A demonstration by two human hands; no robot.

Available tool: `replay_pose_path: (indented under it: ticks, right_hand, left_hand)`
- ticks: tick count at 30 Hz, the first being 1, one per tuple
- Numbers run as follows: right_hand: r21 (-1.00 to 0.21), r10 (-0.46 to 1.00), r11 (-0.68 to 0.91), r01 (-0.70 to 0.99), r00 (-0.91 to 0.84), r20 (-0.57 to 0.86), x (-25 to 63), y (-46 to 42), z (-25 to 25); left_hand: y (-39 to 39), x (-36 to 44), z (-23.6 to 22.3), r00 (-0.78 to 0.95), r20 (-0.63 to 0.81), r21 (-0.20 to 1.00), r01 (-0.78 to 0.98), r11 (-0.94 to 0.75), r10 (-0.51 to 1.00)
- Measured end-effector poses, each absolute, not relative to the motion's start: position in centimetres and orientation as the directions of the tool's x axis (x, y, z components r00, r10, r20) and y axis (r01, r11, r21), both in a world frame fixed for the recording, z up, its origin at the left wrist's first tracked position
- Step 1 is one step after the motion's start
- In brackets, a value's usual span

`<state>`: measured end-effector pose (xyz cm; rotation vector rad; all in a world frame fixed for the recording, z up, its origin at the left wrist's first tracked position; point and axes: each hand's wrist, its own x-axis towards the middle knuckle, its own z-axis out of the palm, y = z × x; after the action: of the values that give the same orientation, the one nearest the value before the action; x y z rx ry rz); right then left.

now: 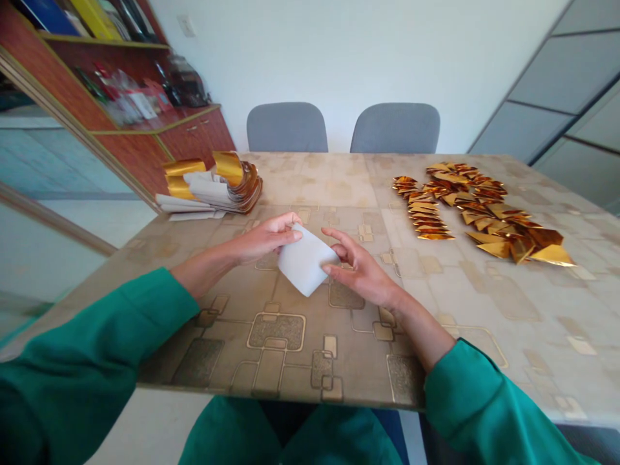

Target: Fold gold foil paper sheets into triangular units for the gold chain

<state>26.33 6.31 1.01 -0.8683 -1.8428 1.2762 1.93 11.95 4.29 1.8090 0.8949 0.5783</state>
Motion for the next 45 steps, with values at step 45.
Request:
replay_pose_path:
  ticks: [45]
  right_hand:
    - [-0.838, 0.653, 0.252, 0.485, -0.724, -0.223, 30.1, 5.3, 5.1]
  left_hand:
    - [2.5, 3.8, 0.2, 0.507, 0.229, 0.774, 0.423, -0.471, 0.831]
